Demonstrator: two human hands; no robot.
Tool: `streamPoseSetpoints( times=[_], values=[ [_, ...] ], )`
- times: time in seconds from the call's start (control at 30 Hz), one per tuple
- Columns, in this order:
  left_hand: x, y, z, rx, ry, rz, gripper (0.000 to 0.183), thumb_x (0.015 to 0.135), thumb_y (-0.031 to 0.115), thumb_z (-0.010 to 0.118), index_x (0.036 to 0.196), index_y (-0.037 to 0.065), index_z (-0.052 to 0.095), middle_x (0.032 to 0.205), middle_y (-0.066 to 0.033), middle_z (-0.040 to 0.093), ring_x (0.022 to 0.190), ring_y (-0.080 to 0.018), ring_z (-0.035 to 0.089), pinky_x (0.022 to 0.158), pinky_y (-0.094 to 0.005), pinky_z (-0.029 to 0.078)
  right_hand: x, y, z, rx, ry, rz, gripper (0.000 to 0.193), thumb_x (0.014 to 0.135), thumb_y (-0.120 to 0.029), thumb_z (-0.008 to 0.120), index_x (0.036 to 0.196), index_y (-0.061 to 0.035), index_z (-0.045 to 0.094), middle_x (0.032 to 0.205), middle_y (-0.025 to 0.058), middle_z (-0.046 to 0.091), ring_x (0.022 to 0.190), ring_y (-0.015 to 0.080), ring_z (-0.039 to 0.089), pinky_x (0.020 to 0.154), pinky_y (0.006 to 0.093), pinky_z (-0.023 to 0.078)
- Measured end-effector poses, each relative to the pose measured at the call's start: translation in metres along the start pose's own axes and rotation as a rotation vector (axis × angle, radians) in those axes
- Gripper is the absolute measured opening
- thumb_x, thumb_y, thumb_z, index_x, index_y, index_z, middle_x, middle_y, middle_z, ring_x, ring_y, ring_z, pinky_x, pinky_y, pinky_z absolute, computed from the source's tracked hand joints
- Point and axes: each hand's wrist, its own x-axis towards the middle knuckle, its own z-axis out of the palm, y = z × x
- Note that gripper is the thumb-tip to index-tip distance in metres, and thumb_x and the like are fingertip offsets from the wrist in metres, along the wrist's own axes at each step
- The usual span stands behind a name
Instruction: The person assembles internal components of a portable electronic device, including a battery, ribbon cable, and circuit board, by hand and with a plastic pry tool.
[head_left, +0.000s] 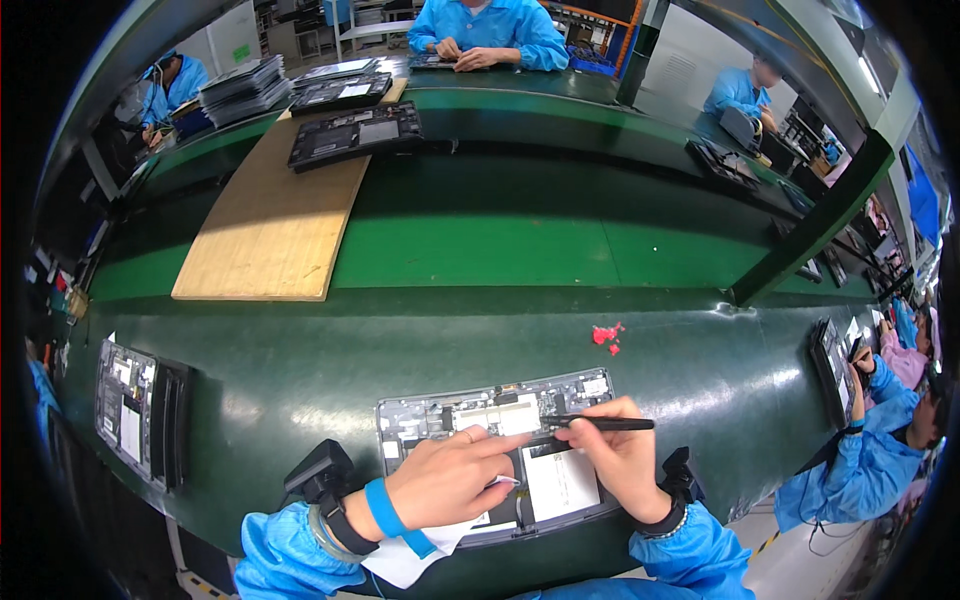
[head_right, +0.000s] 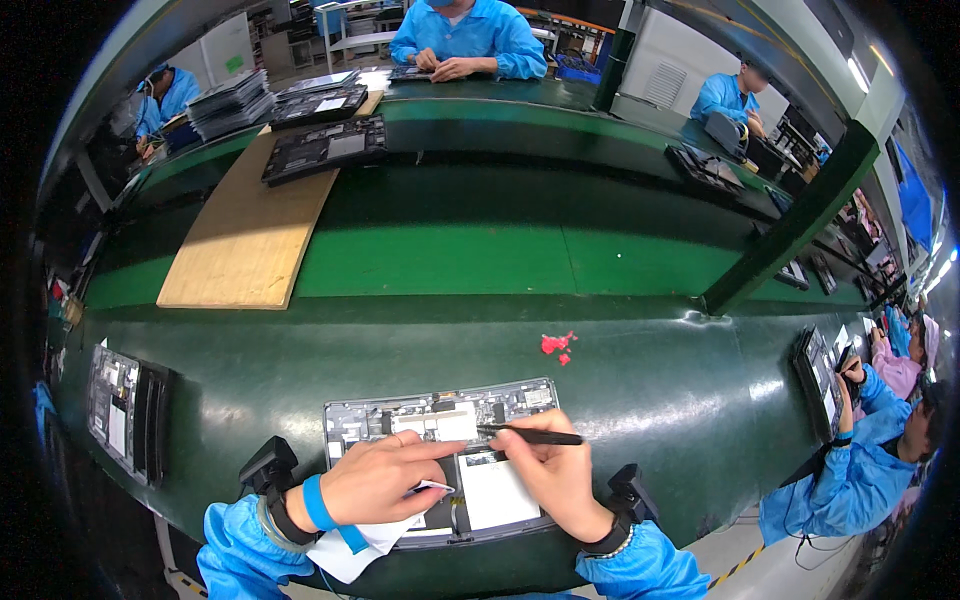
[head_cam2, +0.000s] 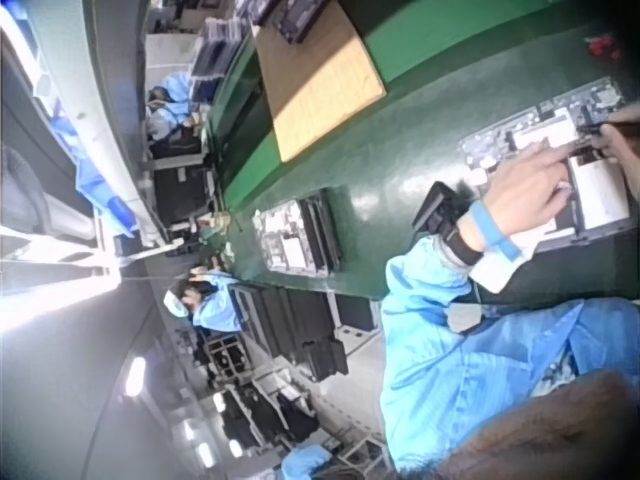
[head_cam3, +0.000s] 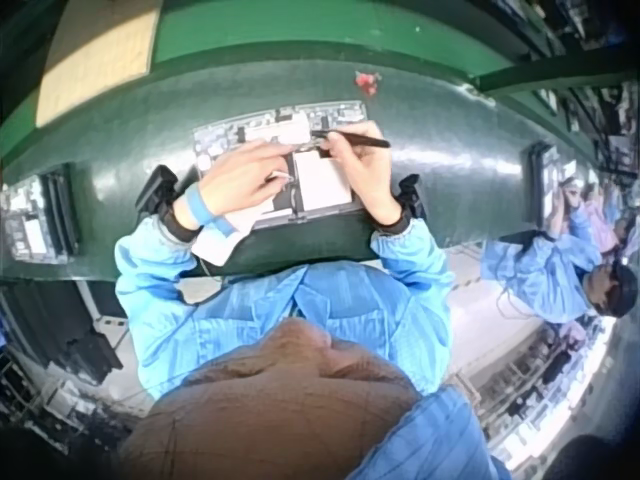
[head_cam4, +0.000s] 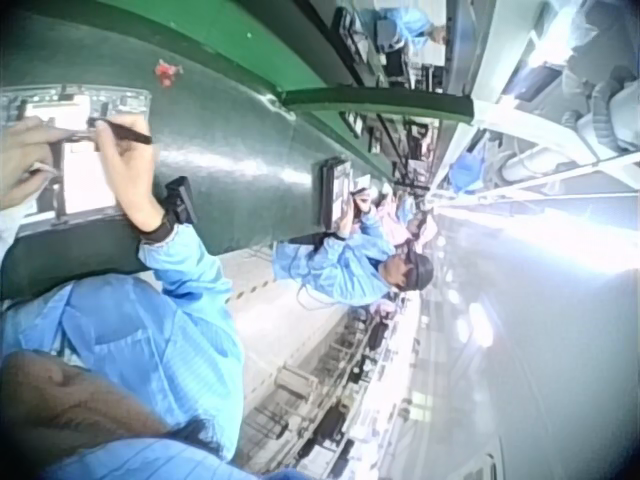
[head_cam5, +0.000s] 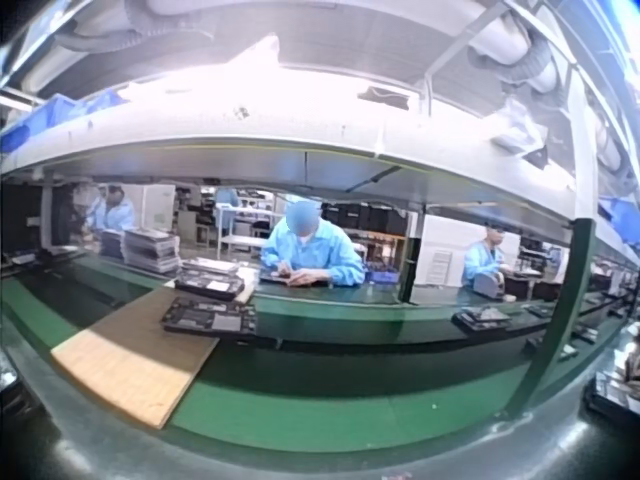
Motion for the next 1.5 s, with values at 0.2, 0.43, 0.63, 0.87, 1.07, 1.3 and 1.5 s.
streamPoseSetpoints(
  times=[0.2,0.43,0.63,0.87,1.07,1.3,1.5],
  values=[
    [-0.015,-0.003,0.015,-0.671,0.197,-0.252,0.018,0.081,0.021,0.062,0.091,0.006,0.063,0.08,-0.009,0.064,0.064,-0.0169,0.059,0.055,-0.0279,0.045,-0.016,-0.023,-0.004,0.226,-0.116,0.038,0.012,0.084,0.005,0.047,0.095,0.0069,0.047,0.092,0.0209,0.059,0.084,0.029,0.063,0.074,0.0345,0.053],
    [-0.014,0.008,0.01,-0.614,0.147,-0.488,0.017,0.08,0.02,0.065,0.088,0.005,0.065,0.063,-0.0013,0.062,0.055,-0.0039,0.052,0.05,-0.0204,0.041,-0.021,-0.017,0.0,0.156,-0.2,0.081,0.018,0.081,0.007,0.051,0.1,0.0083,0.05,0.094,0.0224,0.059,0.086,0.0293,0.062,0.077,0.035,0.053],
    [-0.016,0.005,0.016,-0.617,0.214,-0.432,0.019,0.079,0.024,0.065,0.087,0.007,0.066,0.062,-0.0077,0.062,0.05,-0.0124,0.056,0.046,-0.025,0.041,-0.021,-0.017,0.003,0.156,-0.208,0.122,0.018,0.082,0.007,0.051,0.1,0.0083,0.051,0.094,0.0225,0.059,0.086,0.0295,0.062,0.077,0.0346,0.053],
    [-0.014,0.004,0.01,-0.582,0.117,-0.476,0.017,0.08,0.019,0.065,0.088,0.004,0.065,0.067,-0.0036,0.063,0.06,-0.0047,0.054,0.055,-0.0213,0.044,-0.017,-0.021,-0.004,0.124,-0.182,-0.05,0.012,0.083,0.005,0.047,0.095,0.0074,0.048,0.092,0.021,0.058,0.084,0.0312,0.062,0.075,0.0388,0.054],
    [0.002,0.009,-0.017,-0.608,-0.035,-0.26,0.02,0.082,0.025,0.06,0.087,0.006,0.063,0.077,-0.0083,0.064,0.069,-0.0232,0.061,0.064,-0.0313,0.047,0.043,-0.023,-0.067,-0.113,-0.237,-0.106,0.01,0.089,-0.003,0.045,0.095,0.0048,0.046,0.09,0.0148,0.058,0.086,0.0227,0.062,0.075,0.032,0.052],
    [0.053,-0.008,0.013,-0.306,0.039,0.129,0.011,0.077,0.017,0.063,0.079,0.007,0.063,0.112,-0.0089,0.056,0.095,-0.025,0.053,0.084,-0.0341,0.04,0.083,-0.017,-0.069,-0.163,-0.481,-0.025,0.012,0.09,-0.009,0.046,0.093,0.0025,0.046,0.085,0.0122,0.059,0.083,0.0226,0.063,0.071,0.028,0.053],
    [0.057,-0.004,0.018,-0.177,0.056,0.076,0.012,0.074,0.02,0.064,0.078,0.009,0.066,0.118,-0.004,0.055,0.091,-0.0253,0.052,0.082,-0.0336,0.041,0.094,-0.018,-0.068,-0.208,-0.529,0.032,0.013,0.088,-0.01,0.052,0.09,0.0019,0.05,0.081,0.0099,0.06,0.076,0.0187,0.065,0.063,0.0265,0.054]
  ],
)
